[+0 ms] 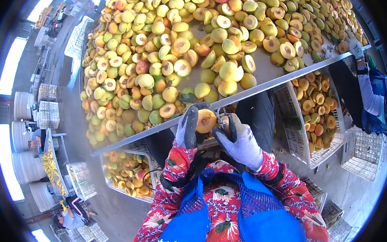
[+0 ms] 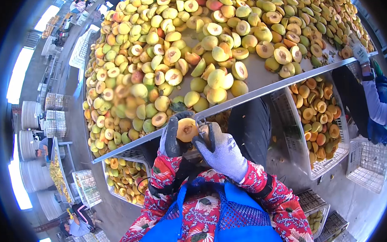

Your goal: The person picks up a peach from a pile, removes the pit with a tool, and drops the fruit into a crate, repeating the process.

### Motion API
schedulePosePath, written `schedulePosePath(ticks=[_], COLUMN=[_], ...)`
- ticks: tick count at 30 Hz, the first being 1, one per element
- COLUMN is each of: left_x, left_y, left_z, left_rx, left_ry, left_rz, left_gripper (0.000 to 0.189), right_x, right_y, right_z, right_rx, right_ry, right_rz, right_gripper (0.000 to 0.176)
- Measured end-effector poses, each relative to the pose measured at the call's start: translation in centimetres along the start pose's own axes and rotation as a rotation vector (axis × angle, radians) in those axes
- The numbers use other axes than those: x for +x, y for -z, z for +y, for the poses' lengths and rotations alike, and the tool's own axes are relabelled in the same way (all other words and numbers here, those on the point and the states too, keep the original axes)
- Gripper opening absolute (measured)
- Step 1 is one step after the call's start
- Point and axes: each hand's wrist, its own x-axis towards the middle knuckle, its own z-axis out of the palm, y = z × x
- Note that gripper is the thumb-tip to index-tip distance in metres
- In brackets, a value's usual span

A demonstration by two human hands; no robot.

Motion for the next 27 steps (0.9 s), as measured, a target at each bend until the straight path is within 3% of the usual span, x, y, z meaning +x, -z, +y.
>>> schedulePosePath(ticks=[2,3,5,6,7,8,10,11,15,17,21,24,27], left_x=[-0.6,-0.6,-1.0,-1.3,-1.2,-1.4,-2.2,-2.5,-2.7,-2.8,-3.5,-3.9,-3.9], left_y=[-0.2,-0.7,-0.3,-0.1,-0.1,-0.3,-1.1,-0.5,0.0,0.5,1.1,0.4,-0.7], left_z=[1.1,1.9,0.8,0.0,-0.2,-0.3,-0.2,-1.0,-0.2,-0.7,-1.5,-1.7,-1.4], left_rx=[0.268,0.195,0.259,0.328,0.558,0.554,0.154,0.328,0.43,0.659,0.805,0.712,0.491], left_ry=[-0.082,0.005,-0.016,-0.044,-0.194,-0.193,-0.027,-0.095,-0.088,-0.204,-0.25,-0.122,0.049], left_rz=[0.018,0.06,0.008,-0.038,-0.064,-0.067,0.099,0.052,0.044,0.01,-0.013,0.015,0.183], left_gripper=[0.031,0.029,0.03,0.03,0.031,0.031,0.029,0.032,0.029,0.028,0.029,0.026,0.029], right_x=[-0.6,-1.0,-1.7,-1.8,-1.9,-1.9,-1.9,-2.0,-2.2,-2.2,-2.3,-2.4,-2.8], right_y=[-0.4,-0.5,-0.6,-0.8,-1.0,-1.2,-1.5,-1.6,-2.1,-2.4,-2.5,-2.7,-3.4], right_z=[0.4,0.5,0.5,0.4,0.4,0.3,-0.1,-0.2,-0.2,0.1,0.4,1.1,3.2], right_rx=[-0.004,-0.006,-0.144,-0.147,-0.218,-0.288,-0.356,-0.391,-0.528,-0.551,-0.551,-0.45,-0.325], right_ry=[0.007,-0.005,0.033,0.025,0.039,0.056,0.017,0.034,0.069,0.088,0.077,-0.013,0.021], right_rz=[-0.022,-0.02,-0.209,-0.208,-0.222,-0.236,-0.218,-0.209,-0.223,-0.228,-0.288,-0.374,-0.389], right_gripper=[0.028,0.028,0.027,0.027,0.027,0.026,0.026,0.026,0.026,0.026,0.029,0.03,0.032])
